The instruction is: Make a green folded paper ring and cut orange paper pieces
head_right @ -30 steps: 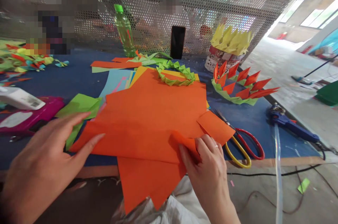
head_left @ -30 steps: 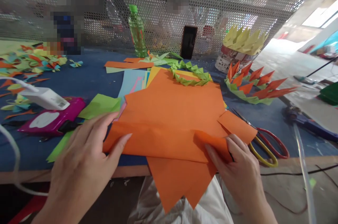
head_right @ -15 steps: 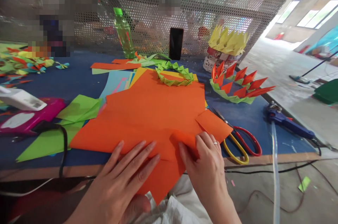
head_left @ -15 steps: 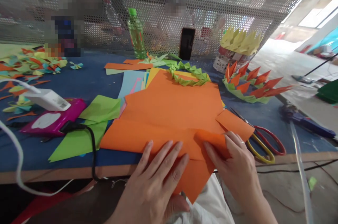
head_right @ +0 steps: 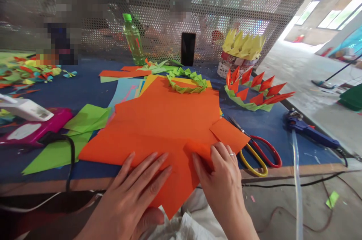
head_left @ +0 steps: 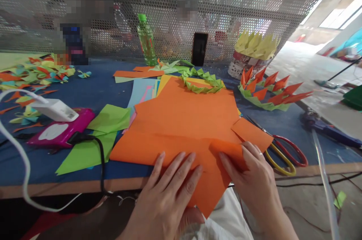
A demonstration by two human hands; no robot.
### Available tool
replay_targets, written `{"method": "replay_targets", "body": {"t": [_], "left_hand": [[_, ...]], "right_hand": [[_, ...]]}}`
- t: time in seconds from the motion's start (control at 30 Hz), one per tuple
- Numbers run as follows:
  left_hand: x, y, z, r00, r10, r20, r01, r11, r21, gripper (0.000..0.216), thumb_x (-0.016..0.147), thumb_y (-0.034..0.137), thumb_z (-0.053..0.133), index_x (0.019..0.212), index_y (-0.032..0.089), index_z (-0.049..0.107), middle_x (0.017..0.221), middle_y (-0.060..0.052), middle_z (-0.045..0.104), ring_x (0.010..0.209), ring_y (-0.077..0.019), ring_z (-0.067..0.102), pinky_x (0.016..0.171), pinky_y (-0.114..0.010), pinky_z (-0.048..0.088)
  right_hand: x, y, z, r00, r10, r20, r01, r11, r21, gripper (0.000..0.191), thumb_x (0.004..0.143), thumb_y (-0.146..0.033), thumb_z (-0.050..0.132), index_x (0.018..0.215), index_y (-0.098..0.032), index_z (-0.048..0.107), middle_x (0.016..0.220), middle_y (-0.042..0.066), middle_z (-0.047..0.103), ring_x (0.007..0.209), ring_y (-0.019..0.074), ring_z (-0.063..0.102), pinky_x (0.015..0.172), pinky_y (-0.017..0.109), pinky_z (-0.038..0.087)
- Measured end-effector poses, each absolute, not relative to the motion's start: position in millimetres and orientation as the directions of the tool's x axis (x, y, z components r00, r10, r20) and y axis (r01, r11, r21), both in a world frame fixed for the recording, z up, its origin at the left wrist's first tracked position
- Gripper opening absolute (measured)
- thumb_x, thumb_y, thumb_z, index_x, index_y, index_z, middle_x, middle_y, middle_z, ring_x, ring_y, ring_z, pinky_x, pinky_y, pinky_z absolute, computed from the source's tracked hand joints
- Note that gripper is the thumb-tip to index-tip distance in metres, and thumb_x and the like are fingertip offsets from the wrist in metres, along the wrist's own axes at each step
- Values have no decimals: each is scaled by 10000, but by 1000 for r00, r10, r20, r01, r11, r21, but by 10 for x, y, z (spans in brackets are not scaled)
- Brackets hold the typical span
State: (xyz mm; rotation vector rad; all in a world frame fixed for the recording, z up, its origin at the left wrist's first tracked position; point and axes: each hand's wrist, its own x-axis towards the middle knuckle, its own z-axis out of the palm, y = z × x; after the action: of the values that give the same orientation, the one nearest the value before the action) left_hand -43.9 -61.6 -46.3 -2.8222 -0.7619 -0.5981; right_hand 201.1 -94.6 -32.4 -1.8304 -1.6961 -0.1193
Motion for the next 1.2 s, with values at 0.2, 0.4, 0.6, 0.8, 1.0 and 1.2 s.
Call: {"method": "replay_targets", "body": {"t": [0.2, 0.4, 0.6, 0.8, 1.0, 1.2], "left_hand": [[-454, -600, -479, 798, 431, 420, 502, -862, -68, 700, 966, 623, 481, 1509, 183, 446, 1587, -105, 431, 1506, -292, 283, 1256, -543, 8], [-453, -611, -495, 798, 444, 407, 514, -855, -74, 711, 970, 634, 461, 1521, 186, 423, 1597, -101, 413, 1510, -288, 273, 1251, -557, 19], [-446, -627, -498, 798, 445, 407, 519, -851, -87, 743, 962, 647, 465, 1533, 176, 398, 1606, -102, 392, 1517, -285, 253, 1250, -548, 27], [-446, -634, -488, 804, 456, 382, 526, -844, -101, 682, 982, 575, 493, 1536, 189, 398, 1615, -97, 376, 1513, -290, 264, 1249, -549, 11], [-425, -644, -492, 791, 457, 406, 524, -849, -65, 614, 998, 519, 497, 1510, 184, 440, 1612, -85, 385, 1508, -289, 279, 1252, -548, 5], [-415, -676, -501, 765, 465, 445, 549, -833, -72, 571, 1017, 505, 453, 1485, 179, 477, 1585, -84, 436, 1475, -278, 343, 1257, -549, 0]], "right_hand": [[2017, -948, -337, 147, 861, 487, 927, 53, -372, 292, 959, -344, 614, 744, -234, 449, 785, 10, 510, 765, 201, 503, 696, 341, 412], [2031, -938, -356, 132, 843, 522, 936, 67, -345, 339, 964, -375, 603, 727, -240, 402, 791, 8, 525, 749, 194, 508, 684, 339, 428], [2007, -926, -360, 256, 795, 549, 910, -6, -415, 397, 913, -464, 647, 1187, -187, 570, 1051, 88, 617, 918, 248, 625, 746, 385, 528], [1870, -1067, -308, 85, 621, 780, 972, 120, -202, 471, 906, -223, 684, 1357, -141, 573, 1328, 186, 587, 1245, 324, 559, 1042, 473, 443], [1739, -1131, -364, -319, 700, 639, 894, 447, -44, 357, 973, -185, 496, 1293, -84, 616, 1327, 137, 649, 1327, 263, 502, 1168, 402, 318], [1869, -1096, -637, -518, 690, 505, 847, 496, 192, 602, 961, -374, 481, 1438, -9, 508, 1525, 158, 497, 1427, 325, 420, 1246, 478, 164]]}}
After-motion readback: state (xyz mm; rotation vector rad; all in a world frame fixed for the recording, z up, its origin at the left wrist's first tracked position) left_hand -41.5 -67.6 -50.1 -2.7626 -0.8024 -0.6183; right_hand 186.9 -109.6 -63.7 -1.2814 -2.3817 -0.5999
